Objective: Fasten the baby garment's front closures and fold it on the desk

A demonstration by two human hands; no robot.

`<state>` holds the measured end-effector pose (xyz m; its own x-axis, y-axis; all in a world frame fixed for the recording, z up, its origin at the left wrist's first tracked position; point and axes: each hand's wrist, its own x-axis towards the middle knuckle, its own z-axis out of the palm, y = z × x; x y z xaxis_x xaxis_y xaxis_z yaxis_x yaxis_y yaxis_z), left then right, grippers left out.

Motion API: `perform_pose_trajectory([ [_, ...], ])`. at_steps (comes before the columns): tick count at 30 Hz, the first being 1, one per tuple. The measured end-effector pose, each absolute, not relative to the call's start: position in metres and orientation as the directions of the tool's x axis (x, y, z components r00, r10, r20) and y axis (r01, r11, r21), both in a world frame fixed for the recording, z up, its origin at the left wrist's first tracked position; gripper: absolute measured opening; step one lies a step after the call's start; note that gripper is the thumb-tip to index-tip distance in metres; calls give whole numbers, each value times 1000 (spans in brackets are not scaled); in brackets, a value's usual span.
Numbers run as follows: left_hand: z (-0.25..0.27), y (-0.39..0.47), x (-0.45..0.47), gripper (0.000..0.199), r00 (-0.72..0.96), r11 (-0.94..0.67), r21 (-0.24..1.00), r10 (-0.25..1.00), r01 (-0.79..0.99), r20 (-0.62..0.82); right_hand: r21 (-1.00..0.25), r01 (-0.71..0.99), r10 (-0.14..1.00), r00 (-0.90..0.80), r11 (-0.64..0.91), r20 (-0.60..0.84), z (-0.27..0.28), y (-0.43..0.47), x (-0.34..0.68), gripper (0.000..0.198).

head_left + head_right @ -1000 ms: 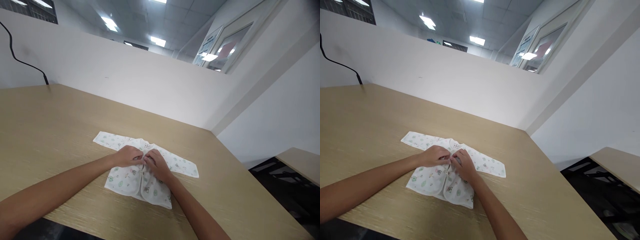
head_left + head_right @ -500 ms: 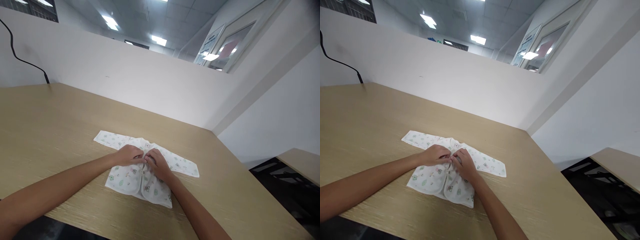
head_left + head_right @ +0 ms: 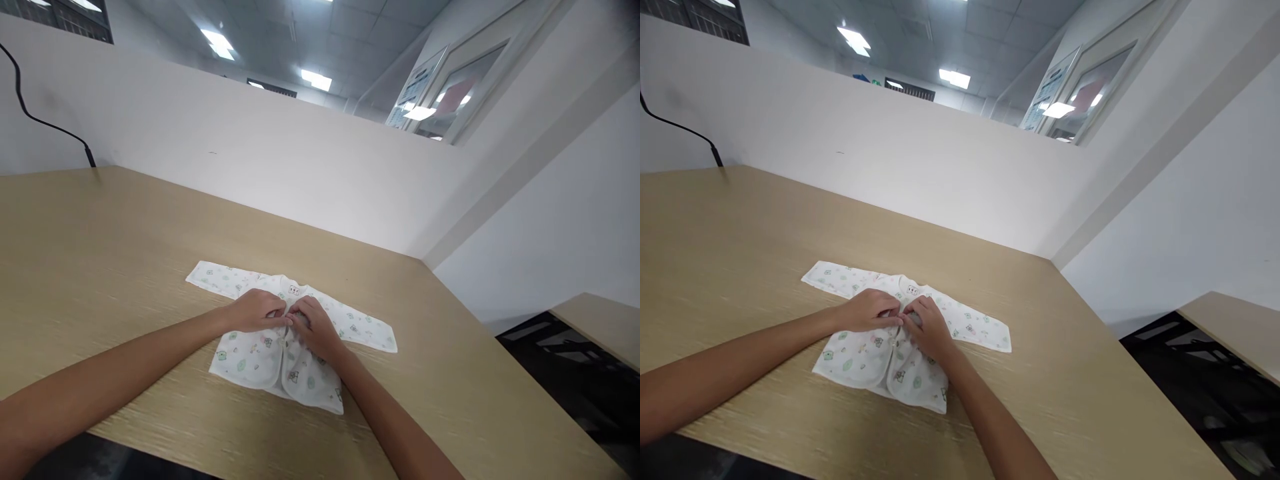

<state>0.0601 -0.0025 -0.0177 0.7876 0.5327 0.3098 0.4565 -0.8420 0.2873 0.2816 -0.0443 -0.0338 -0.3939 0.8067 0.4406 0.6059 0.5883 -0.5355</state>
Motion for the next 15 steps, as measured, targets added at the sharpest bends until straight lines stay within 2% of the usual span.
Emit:
perform_pose_trajectory([
  [7,-17,-3,61,50,793,-850,258,523,459,312,-537,604,806,-395,589,440,-32,-46,281,12],
  [15,-16,-4,61,45,796,-853,250,518,457,313,-526,617,807,-381,585,451,-33,-46,281,15],
])
